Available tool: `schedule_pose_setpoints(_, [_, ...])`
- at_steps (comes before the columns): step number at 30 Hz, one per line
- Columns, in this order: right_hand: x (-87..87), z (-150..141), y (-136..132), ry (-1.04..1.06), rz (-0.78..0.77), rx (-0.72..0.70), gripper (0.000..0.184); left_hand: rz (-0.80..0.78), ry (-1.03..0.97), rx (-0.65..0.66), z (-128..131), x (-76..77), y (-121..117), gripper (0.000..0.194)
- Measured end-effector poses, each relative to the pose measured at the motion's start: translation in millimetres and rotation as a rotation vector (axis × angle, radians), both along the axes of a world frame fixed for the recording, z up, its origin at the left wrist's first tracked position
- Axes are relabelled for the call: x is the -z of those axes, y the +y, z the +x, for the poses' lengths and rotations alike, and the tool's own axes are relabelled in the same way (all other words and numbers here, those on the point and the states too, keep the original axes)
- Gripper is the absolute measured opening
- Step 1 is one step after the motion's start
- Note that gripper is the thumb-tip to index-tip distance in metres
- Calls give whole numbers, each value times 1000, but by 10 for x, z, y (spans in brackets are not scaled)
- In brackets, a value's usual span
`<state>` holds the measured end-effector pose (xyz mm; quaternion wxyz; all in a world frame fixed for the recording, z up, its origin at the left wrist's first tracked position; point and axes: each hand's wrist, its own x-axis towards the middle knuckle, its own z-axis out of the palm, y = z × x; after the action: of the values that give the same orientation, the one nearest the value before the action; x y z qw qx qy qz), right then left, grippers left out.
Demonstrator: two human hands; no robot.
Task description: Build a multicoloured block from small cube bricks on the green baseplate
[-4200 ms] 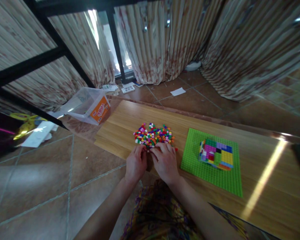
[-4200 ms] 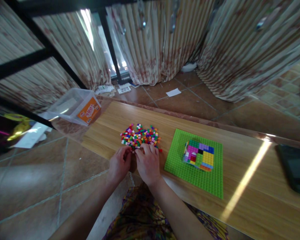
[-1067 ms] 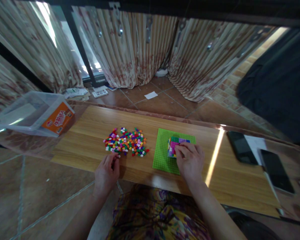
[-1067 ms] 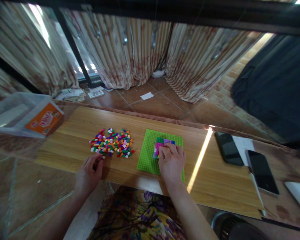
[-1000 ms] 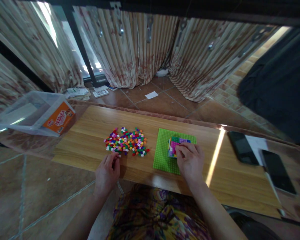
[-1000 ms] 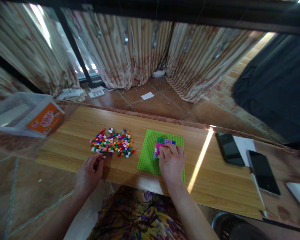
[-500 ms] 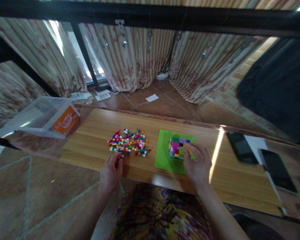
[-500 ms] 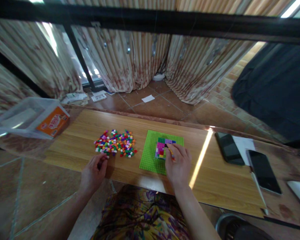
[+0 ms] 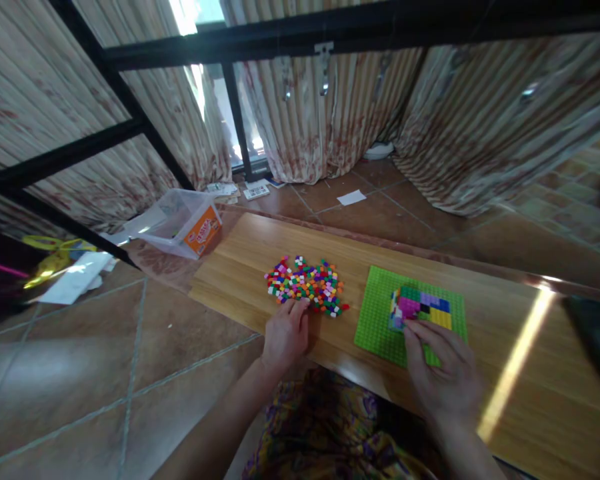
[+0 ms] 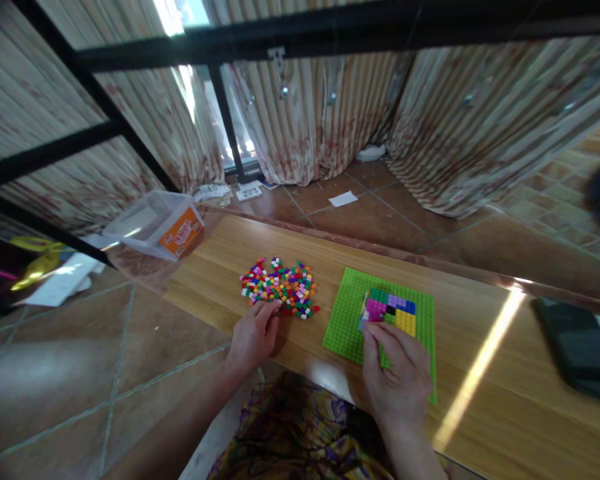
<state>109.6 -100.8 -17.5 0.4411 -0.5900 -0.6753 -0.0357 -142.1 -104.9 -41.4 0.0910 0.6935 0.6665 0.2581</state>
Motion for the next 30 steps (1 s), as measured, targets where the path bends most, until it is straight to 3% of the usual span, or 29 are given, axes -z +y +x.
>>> schedule_pose_setpoints(4, [-30, -59, -30, -9, -16, -23, 15, 52, -62, 58, 126, 18, 41, 30])
schedule_pose_setpoints(9, [-7, -69, -32, -17, 1, -59, 14, 101, -77, -152, -65, -60, 166, 22])
schedule_pose_setpoints(11, [6, -78, -19, -34, 12, -74, 13, 99, -18, -177, -174, -89, 222, 20])
schedule_pose_setpoints(15, [16, -116, 14, -53, 16, -86, 12, 102, 46, -122, -307, -82, 282, 16])
schedule_pose_setpoints(24, [28, -146, 24, -39, 24, -125, 10, 138, -59, 38, -332, -52, 196, 16])
schedule_pose_setpoints(30, [11, -152, 9, -31, 9, -133, 11, 158, -47, -72, -288, -79, 292, 16])
